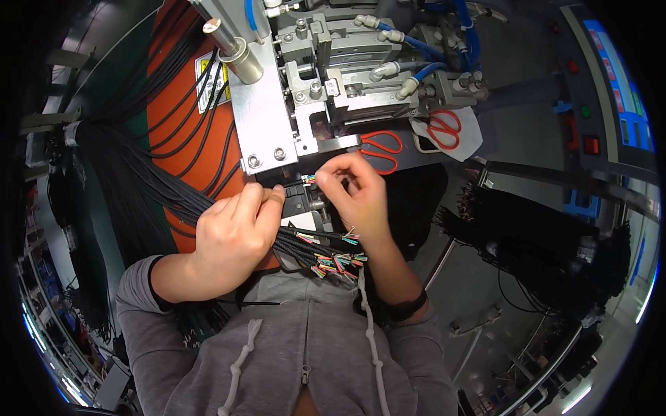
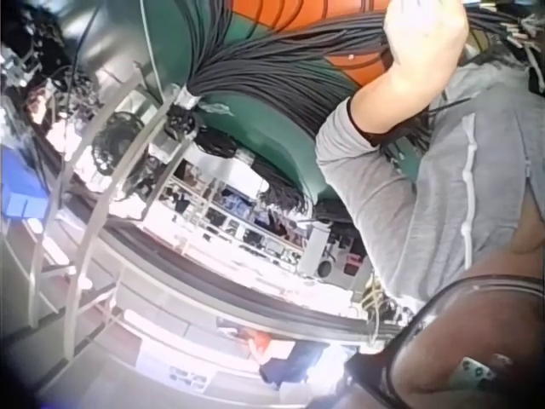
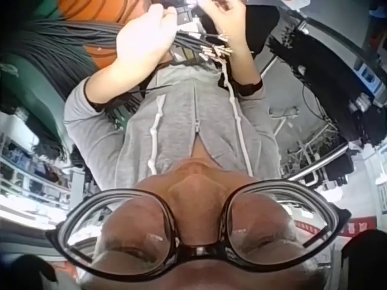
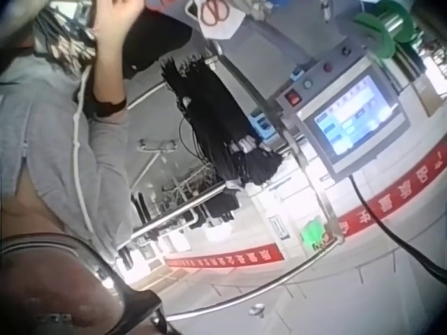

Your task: The person inserts the ends of individual wires into a machine one by one, then gathers the bundle of cables to move them aside before repeating the process with another bundle.

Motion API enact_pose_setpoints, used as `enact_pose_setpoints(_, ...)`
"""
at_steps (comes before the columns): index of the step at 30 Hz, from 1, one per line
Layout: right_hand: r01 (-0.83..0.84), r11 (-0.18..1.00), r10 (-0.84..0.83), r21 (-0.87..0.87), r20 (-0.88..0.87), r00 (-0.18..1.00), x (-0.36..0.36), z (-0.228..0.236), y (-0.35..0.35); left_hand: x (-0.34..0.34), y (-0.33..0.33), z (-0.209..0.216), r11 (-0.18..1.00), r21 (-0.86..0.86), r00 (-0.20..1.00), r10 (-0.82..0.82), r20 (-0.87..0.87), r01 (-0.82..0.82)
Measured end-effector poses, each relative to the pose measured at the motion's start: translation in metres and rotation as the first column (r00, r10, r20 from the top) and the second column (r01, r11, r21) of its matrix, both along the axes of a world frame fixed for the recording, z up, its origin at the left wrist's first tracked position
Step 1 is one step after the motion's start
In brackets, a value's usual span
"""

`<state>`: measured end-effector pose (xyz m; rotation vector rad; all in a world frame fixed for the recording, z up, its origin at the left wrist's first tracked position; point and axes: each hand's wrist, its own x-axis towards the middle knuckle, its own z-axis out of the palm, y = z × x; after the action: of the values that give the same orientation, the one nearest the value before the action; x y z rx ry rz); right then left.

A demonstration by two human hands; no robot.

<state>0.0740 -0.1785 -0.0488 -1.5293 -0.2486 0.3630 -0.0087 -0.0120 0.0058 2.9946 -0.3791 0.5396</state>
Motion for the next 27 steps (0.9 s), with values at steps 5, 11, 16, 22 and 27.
enact_pose_setpoints(5,-0.460,0.856,0.323,0.237,0.449,0.833,0.016,0.007,-0.032,0.002,0.007,0.004,0.993,-0.116,0.996,-0.028,-0.082,0.019)
enact_pose_setpoints(11,-0.439,0.886,0.329,0.148,0.464,0.823,0.008,0.019,-0.034,0.010,0.017,0.016,0.914,-0.371,0.978,-0.200,-0.066,0.162)
enact_pose_setpoints(16,-0.105,0.961,0.061,0.255,0.178,0.982,-0.003,0.015,-0.026,0.015,0.016,0.027,0.834,-0.491,0.965,-0.175,0.194,0.250)
enact_pose_setpoints(22,-0.231,0.973,0.212,-0.001,0.397,0.893,-0.005,0.044,-0.001,0.009,0.010,0.024,0.852,-0.469,0.970,-0.167,0.180,0.233)
enact_pose_setpoints(27,-0.048,0.953,-0.037,0.299,0.271,0.962,-0.013,0.046,0.019,0.010,0.010,0.024,0.858,-0.469,0.977,-0.165,0.135,0.210)
